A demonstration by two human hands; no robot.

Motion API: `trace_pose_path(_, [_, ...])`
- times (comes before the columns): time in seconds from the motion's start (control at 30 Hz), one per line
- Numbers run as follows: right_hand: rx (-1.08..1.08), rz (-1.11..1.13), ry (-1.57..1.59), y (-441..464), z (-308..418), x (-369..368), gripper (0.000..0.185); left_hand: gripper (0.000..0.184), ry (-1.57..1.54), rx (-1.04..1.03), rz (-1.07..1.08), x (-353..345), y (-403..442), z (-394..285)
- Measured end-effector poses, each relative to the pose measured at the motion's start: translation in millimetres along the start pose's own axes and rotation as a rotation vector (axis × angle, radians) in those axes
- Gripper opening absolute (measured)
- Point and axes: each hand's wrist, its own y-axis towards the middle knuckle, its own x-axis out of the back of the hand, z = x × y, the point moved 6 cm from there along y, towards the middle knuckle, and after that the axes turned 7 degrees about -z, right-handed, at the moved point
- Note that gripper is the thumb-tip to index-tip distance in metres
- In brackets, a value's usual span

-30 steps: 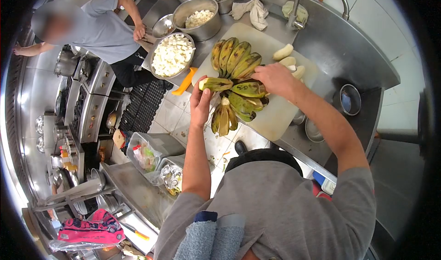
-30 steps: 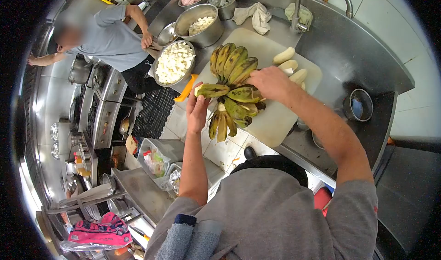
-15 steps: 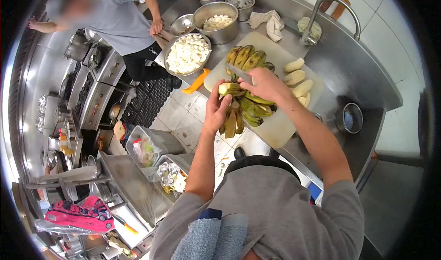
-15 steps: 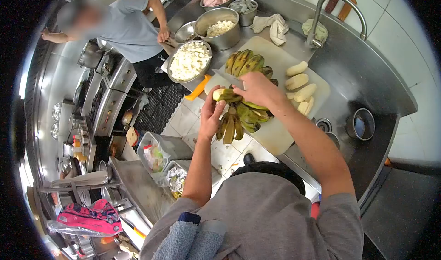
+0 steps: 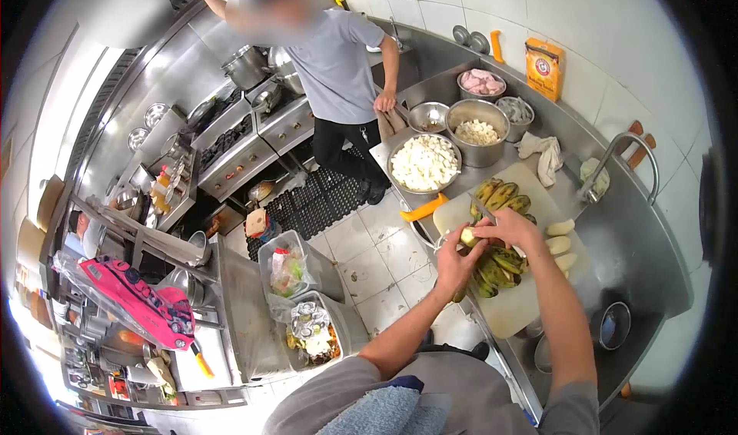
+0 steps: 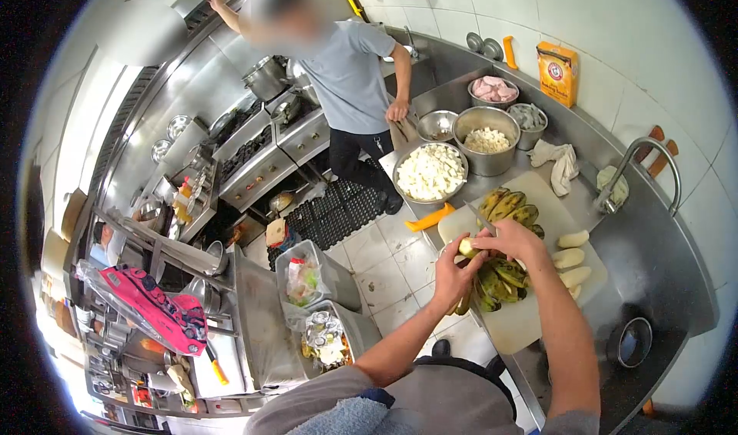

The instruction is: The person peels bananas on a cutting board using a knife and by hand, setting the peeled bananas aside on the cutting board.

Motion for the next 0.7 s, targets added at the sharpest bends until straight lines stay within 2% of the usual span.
trace_pose_path(0.13, [0.002, 0.053, 0.096, 0.2, -5.1, -1.8, 0.048, 0.058, 0.057, -0.063, -0.013, 0.6, -2.8, -0.5])
trace_pose_path(0.23, [0.017, 0.019, 0.021, -4.9, 7.2, -3.9, 0.052, 0.061, 0.122, -0.089, -0.041, 1.9, -3.1, -2.6])
trace_pose_path(0.33, [-0.003, -0.035, -0.164, -2.9, 4.1, -1.4, 0.055, 0.058, 0.12, -0.146, -0.161, -2.7, 0.5, 3.9])
trace_pose_path(0.43, [0.193, -0.062, -0.233, 1.2, 11.3, 1.5, 0.06, 0.052, 0.111, -0.1, -0.169, -8.9, -3.2, -0.4])
trace_pose_path(0.53, [0.039, -0.008, -0.13, -9.2, 13.4, 3.3, 0.059, 0.047, 0.052, -0.098, -0.135, -12.0, -2.3, 1.3])
trace_pose_path(0.7, [-0.004, 0.04, -0.023, -5.3, 5.1, 0.2, 0.052, 0.046, 0.14, -0.171, -0.135, -13.1, -4.9, -9.5])
